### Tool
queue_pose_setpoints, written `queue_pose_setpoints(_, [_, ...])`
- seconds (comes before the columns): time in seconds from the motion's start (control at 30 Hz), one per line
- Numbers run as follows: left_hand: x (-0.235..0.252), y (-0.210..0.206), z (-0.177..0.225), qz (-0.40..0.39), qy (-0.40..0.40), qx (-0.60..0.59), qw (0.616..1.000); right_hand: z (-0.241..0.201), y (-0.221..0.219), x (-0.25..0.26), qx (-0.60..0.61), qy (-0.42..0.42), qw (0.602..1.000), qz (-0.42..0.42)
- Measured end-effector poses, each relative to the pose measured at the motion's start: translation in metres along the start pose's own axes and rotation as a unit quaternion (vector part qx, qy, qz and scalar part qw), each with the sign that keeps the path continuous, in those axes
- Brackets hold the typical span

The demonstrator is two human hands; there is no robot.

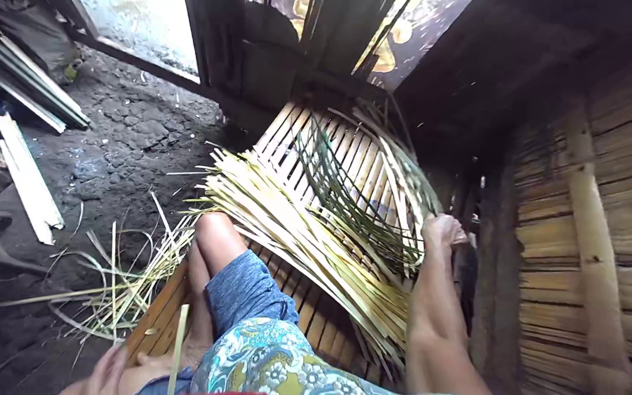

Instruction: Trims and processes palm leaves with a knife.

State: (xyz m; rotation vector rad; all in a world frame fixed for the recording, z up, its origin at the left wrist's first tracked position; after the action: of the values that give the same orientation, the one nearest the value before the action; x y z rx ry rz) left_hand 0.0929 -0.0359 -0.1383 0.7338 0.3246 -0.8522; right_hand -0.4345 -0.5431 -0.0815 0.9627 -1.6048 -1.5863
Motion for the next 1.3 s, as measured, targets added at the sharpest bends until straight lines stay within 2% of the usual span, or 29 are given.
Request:
queue_pose_setpoints(0.07, [0.026, -0.032, 0.016, -0.059, 0.032, -0.079, 0.995, -0.021, -0.023, -0.033, -0.019, 0.075, 0.996, -0.048])
queue_pose_setpoints(0.13, [0.037, -0.057, 0.034, -0.121, 0.100, -0.154, 0.975, -0.056, -0.035, -0.081, -0.020, 0.165, 0.979, -0.117])
queue_pose_setpoints(0.23, [0.036, -0.078, 0.038, -0.166, 0.093, -0.240, 0.952, -0.112, -0.047, -0.162, 0.036, 0.308, 0.925, -0.219])
queue_pose_setpoints(0.3, [0.025, -0.081, 0.038, -0.156, 0.068, -0.341, 0.925, -0.142, -0.054, -0.217, 0.104, 0.406, 0.858, -0.297])
queue_pose_setpoints(0.37, [0.009, -0.078, 0.042, -0.140, 0.041, -0.405, 0.903, -0.167, -0.050, -0.275, 0.134, 0.454, 0.789, -0.390])
queue_pose_setpoints(0.43, [-0.010, -0.071, 0.050, -0.109, 0.016, -0.420, 0.901, -0.181, -0.039, -0.329, 0.145, 0.486, 0.718, -0.477])
queue_pose_setpoints(0.5, [-0.030, -0.062, 0.058, -0.086, -0.011, -0.404, 0.911, -0.186, -0.022, -0.375, 0.143, 0.496, 0.626, -0.584])
queue_pose_setpoints(0.57, [-0.050, -0.052, 0.066, -0.056, -0.050, -0.388, 0.919, -0.187, -0.006, -0.409, 0.125, 0.496, 0.518, -0.686])
queue_pose_setpoints(0.63, [-0.067, -0.045, 0.072, -0.038, -0.086, -0.384, 0.918, -0.186, 0.004, -0.429, 0.104, 0.495, 0.424, -0.751])
queue_pose_setpoints(0.7, [-0.079, -0.041, 0.074, -0.023, -0.107, -0.388, 0.915, -0.184, 0.014, -0.439, 0.092, 0.509, 0.363, -0.775])
queue_pose_setpoints(0.73, [-0.083, -0.040, 0.075, -0.019, -0.112, -0.388, 0.915, -0.185, 0.018, -0.441, 0.089, 0.519, 0.348, -0.776])
queue_pose_setpoints(0.8, [-0.089, -0.039, 0.074, -0.021, -0.116, -0.376, 0.919, -0.186, 0.025, -0.442, 0.076, 0.542, 0.342, -0.764])
queue_pose_setpoints(1.0, [-0.091, -0.044, 0.067, 0.011, -0.144, -0.386, 0.911, -0.190, 0.033, -0.445, 0.037, 0.563, 0.351, -0.747])
queue_pose_setpoints(1.3, [-0.094, -0.044, 0.068, 0.034, -0.131, -0.419, 0.898, -0.193, 0.038, -0.451, 0.027, 0.588, 0.349, -0.730])
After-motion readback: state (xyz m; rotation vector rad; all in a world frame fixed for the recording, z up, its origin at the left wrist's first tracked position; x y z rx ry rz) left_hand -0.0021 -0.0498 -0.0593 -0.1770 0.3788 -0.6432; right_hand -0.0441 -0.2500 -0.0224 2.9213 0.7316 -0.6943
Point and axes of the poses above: each hand's wrist, its own x-axis towards the middle knuckle, its own y-axis out of the back of the hand, z = x × y, the point moved 3 cm from there along x, towards the middle knuckle, and after that the axes turned 7 degrees about -x, right-handed, at the moved point
